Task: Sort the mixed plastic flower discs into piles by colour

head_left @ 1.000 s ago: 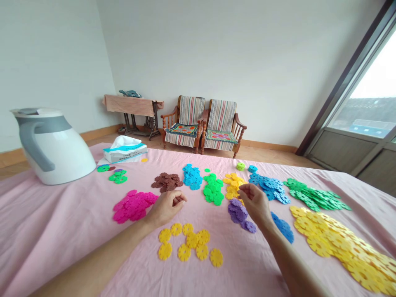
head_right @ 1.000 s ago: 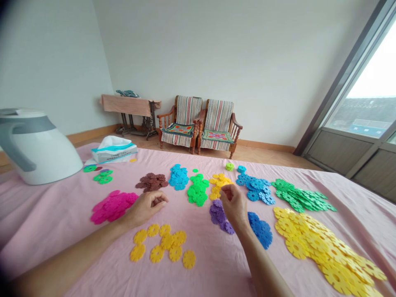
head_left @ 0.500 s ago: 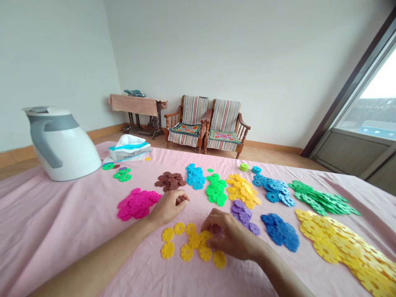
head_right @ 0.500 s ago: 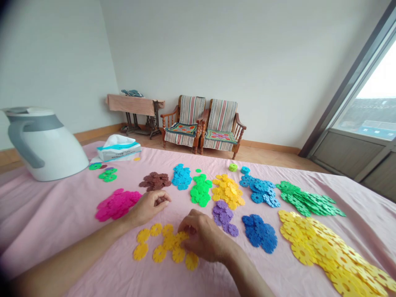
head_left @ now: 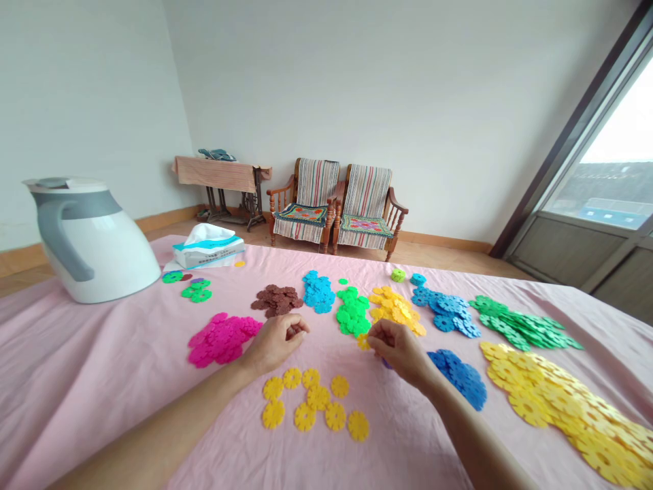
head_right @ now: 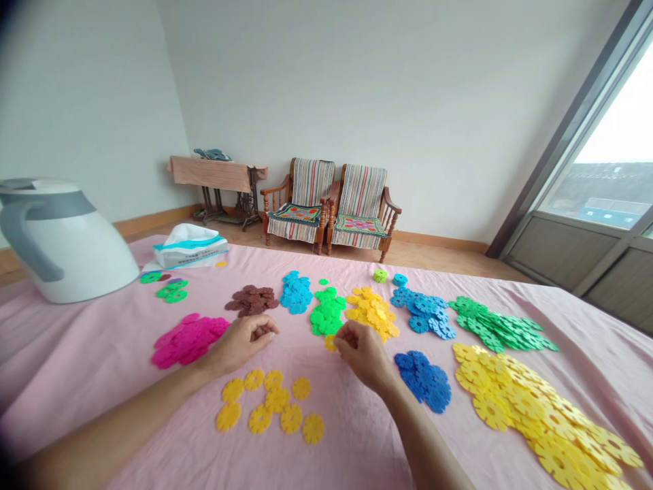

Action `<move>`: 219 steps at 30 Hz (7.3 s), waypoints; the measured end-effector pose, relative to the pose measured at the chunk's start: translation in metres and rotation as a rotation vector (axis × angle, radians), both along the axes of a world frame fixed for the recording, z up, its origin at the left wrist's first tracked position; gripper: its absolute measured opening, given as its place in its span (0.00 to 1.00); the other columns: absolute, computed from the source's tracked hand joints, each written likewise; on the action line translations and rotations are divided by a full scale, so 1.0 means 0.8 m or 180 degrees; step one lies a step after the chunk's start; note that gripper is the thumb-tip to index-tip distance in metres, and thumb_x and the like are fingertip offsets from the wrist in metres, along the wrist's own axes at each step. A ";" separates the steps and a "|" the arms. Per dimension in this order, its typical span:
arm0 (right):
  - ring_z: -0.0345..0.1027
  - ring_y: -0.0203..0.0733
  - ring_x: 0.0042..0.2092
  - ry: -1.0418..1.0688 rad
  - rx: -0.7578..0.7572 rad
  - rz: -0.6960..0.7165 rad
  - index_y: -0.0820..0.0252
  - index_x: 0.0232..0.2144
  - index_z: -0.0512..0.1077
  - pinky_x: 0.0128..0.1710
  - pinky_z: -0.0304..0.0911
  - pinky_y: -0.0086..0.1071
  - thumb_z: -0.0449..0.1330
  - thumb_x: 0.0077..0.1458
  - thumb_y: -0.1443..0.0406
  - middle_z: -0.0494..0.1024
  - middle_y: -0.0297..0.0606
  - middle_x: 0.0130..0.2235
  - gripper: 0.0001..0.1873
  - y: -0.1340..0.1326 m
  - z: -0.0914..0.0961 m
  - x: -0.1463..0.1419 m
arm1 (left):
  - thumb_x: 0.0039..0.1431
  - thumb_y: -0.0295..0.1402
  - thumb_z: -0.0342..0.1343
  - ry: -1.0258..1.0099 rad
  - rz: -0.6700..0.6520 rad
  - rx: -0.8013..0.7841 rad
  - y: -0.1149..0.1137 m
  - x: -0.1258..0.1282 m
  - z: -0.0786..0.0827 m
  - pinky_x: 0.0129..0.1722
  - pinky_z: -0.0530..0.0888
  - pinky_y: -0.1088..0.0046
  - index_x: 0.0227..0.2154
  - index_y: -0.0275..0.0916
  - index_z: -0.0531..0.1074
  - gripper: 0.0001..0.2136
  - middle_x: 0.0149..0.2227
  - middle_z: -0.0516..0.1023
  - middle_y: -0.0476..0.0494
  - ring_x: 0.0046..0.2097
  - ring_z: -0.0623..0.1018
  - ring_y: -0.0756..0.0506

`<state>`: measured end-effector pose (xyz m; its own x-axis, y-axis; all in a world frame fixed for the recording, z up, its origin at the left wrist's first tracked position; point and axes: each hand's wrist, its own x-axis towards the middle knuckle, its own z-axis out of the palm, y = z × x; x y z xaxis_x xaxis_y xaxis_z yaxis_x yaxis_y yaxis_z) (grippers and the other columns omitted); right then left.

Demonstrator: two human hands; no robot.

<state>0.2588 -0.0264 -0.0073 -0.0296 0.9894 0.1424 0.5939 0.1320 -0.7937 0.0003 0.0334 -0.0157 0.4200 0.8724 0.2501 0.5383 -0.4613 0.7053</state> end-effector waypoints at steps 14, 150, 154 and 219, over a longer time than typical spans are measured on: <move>0.71 0.43 0.29 -0.0641 0.0463 -0.1464 0.60 0.28 0.72 0.29 0.61 0.32 0.53 0.48 0.63 0.77 0.38 0.27 0.09 0.020 -0.007 0.063 | 0.49 0.29 0.51 -0.0039 0.0002 0.0005 0.001 0.000 -0.002 0.25 0.64 0.77 0.28 0.35 0.74 0.07 0.23 0.72 0.49 0.26 0.70 0.49; 0.59 0.30 0.28 -0.0609 -0.0612 0.1564 0.59 0.26 0.65 0.25 0.52 0.23 0.58 0.42 0.71 0.68 0.28 0.27 0.06 -0.059 0.041 -0.060 | 0.49 0.28 0.50 0.0024 -0.0015 0.0015 -0.001 0.000 0.001 0.24 0.63 0.77 0.29 0.34 0.74 0.08 0.23 0.73 0.48 0.26 0.70 0.49; 0.57 0.29 0.24 -0.0101 -0.0347 0.0868 0.59 0.25 0.63 0.22 0.51 0.23 0.55 0.47 0.68 0.64 0.27 0.22 0.02 -0.034 0.031 -0.033 | 0.49 0.28 0.50 0.0023 -0.0019 0.0017 0.000 -0.001 -0.001 0.25 0.64 0.77 0.29 0.35 0.74 0.08 0.24 0.73 0.48 0.26 0.71 0.49; 0.64 0.36 0.25 -0.0071 0.0520 -0.1059 0.58 0.24 0.63 0.25 0.58 0.28 0.55 0.46 0.65 0.70 0.32 0.23 0.03 0.008 0.005 0.010 | 0.51 0.30 0.50 0.0128 -0.0003 0.0020 0.001 0.000 -0.001 0.25 0.63 0.77 0.30 0.35 0.74 0.08 0.25 0.75 0.48 0.26 0.71 0.49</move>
<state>0.2672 -0.0201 -0.0031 0.2848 0.9097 0.3022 0.6426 0.0527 -0.7644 0.0000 0.0343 -0.0163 0.4307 0.8704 0.2384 0.5657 -0.4662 0.6802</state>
